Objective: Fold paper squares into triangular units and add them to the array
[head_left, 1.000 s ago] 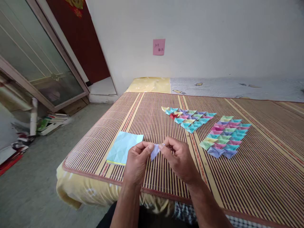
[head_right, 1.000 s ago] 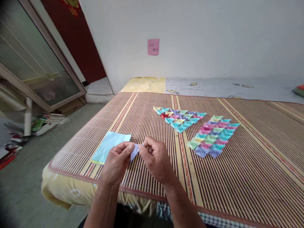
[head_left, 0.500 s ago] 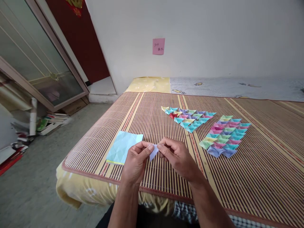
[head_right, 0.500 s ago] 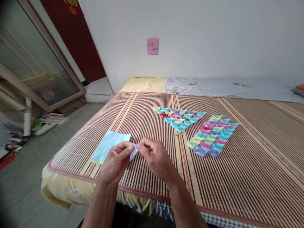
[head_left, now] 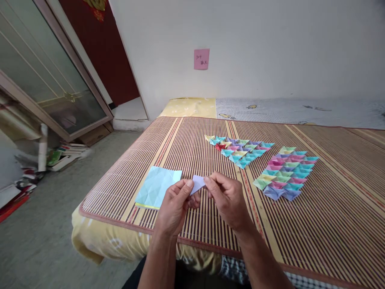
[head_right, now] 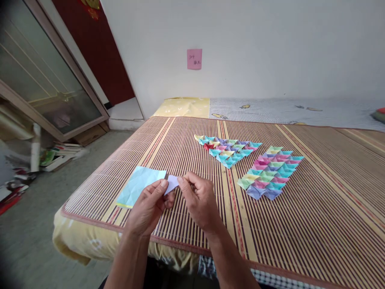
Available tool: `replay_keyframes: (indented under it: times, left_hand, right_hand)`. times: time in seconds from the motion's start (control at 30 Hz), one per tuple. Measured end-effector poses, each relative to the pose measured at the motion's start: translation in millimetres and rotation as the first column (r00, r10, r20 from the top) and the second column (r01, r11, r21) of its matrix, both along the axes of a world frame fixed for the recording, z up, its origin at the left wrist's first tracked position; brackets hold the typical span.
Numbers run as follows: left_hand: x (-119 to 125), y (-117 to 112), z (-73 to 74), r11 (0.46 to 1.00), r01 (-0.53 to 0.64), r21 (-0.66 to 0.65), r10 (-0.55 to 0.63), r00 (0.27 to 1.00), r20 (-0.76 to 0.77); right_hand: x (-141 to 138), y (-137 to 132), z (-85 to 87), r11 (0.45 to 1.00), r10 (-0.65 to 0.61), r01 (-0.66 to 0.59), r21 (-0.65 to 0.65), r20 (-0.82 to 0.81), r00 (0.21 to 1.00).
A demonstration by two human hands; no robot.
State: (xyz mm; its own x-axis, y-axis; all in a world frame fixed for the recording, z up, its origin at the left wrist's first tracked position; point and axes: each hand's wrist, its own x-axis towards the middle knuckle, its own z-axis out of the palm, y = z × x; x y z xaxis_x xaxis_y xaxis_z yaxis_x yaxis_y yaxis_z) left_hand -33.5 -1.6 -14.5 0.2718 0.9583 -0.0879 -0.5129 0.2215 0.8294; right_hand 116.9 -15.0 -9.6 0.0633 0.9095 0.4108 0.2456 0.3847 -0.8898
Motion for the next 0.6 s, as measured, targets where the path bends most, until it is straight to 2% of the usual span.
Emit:
replay_keyframes:
  times: [0.07,0.3,0.4,0.5,0.6]
  left_hand:
    - [-0.7,-0.7,0.7,0.999,0.025,0.026,-0.024,0.999,-0.046]
    - [2.6,-1.1,1.5,0.996,-0.007,0.091,0.024,0.981,-0.191]
    - [4.1,-1.2,2.8,0.996,0.009,0.083,0.003,0.989,-0.148]
    - [5.0,-1.2,4.6,0.998,-0.026,0.050,0.029,0.998,-0.061]
    - [6.4,-1.8,5.6,0.998,-0.054,0.037,0.056,0.998,-0.042]
  right_hand:
    - [-0.4,0.3,-0.8,0.999,-0.046,0.046,0.016,0.000,0.999]
    - [-1.9,1.5,-2.3,0.994,-0.107,0.107,0.006,-0.010,0.994]
    - [-2.3,0.9,-1.4,0.997,-0.069,0.068,-0.025,-0.048,0.996]
    - [-2.6,0.9,-0.6,0.999,-0.017,0.014,-0.048,-0.063,0.998]
    - [-2.8,1.4,-0.2,0.999,-0.004,0.001,-0.053,-0.059,0.998]
